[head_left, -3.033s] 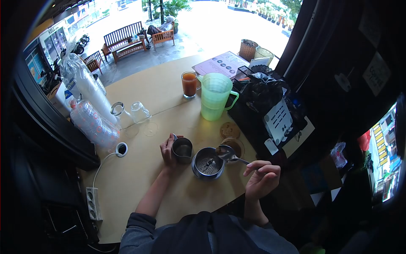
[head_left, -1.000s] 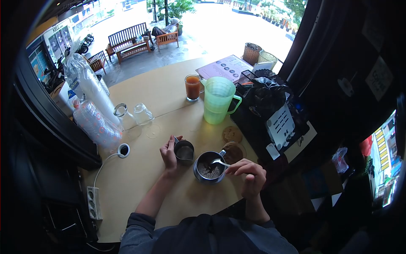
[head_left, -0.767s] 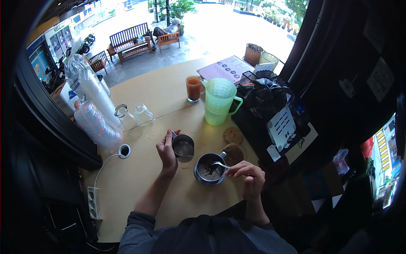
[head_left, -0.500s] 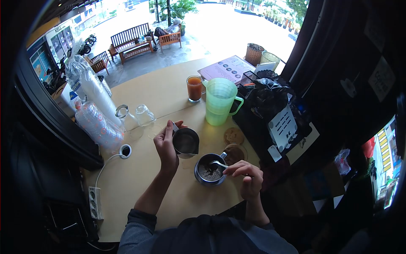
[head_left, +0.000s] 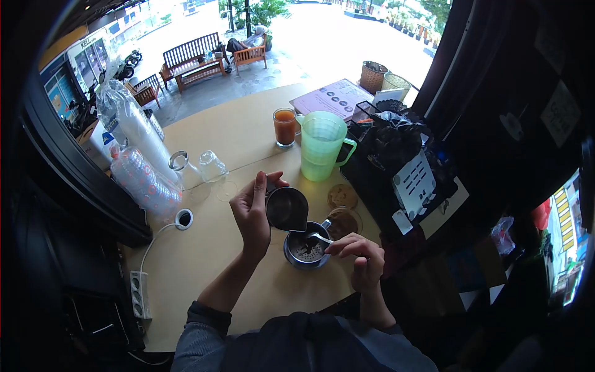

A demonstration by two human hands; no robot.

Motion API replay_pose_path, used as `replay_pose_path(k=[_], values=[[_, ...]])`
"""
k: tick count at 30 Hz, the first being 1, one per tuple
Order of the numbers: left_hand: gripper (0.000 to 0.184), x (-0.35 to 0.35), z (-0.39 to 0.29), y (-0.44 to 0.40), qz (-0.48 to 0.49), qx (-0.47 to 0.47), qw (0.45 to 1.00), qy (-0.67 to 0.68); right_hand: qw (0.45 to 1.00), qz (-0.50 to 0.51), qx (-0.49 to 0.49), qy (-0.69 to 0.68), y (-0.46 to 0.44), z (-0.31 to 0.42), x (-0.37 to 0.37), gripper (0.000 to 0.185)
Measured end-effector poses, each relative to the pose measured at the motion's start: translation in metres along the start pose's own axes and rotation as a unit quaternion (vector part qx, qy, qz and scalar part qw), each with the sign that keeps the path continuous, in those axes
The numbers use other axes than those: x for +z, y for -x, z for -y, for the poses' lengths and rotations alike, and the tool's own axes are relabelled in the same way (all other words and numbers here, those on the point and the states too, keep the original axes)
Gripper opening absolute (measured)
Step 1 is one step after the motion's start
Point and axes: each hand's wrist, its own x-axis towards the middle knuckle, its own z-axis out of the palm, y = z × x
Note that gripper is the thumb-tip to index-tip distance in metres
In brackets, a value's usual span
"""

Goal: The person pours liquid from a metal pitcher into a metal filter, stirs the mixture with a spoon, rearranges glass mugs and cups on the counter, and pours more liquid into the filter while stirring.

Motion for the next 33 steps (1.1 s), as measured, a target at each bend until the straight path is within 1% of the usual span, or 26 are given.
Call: replay_pose_path(k=[5,7,10,15,17,20,22,27,29,31,32,33], values=[[0.04,0.0,0.001,0.002,0.007,0.038,0.999,-0.014,1.0,-0.009,0.002,-0.025,0.002,0.005,0.001,0.054],[0.04,0.0,0.0,0.002,0.007,0.045,0.999,-0.028,1.0,-0.025,0.005,0.002,0.001,0.009,0.003,0.058],[0.04,0.001,-0.001,0.003,0.011,0.052,0.997,-0.047,0.999,-0.026,-0.02,0.015,0.001,0.008,0.004,0.058],[0.041,0.0,0.0,0.004,0.022,0.059,0.996,-0.062,0.999,-0.034,-0.036,0.017,0.001,0.008,0.004,0.058],[0.042,-0.001,0.005,0.002,0.023,0.093,0.989,-0.11,0.999,-0.035,-0.037,0.019,0.001,0.008,0.003,0.058],[0.042,-0.002,0.005,0.003,0.028,0.107,0.985,-0.134,0.998,-0.034,-0.049,0.024,0.001,0.008,0.002,0.059],[0.041,-0.001,0.004,0.003,0.032,0.108,0.984,-0.136,0.998,-0.041,-0.043,-0.007,0.003,0.008,0.002,0.057],[0.041,0.0,0.004,0.003,0.038,0.112,0.983,-0.14,0.998,-0.037,-0.046,-0.001,0.004,0.011,0.001,0.055],[0.041,0.001,0.006,0.003,0.03,0.127,0.981,-0.143,0.998,-0.033,-0.046,0.003,0.005,0.01,0.001,0.055],[0.041,0.001,0.005,0.002,0.029,0.121,0.982,-0.145,0.996,-0.022,-0.061,0.061,0.003,0.008,0.005,0.053],[0.041,0.001,0.005,0.002,0.028,0.116,0.982,-0.147,0.996,-0.022,-0.06,0.062,0.002,0.007,0.007,0.053],[0.041,0.001,0.004,0.003,0.029,0.115,0.982,-0.146,0.992,0.003,-0.071,0.102,0.0,0.005,0.009,0.056]])
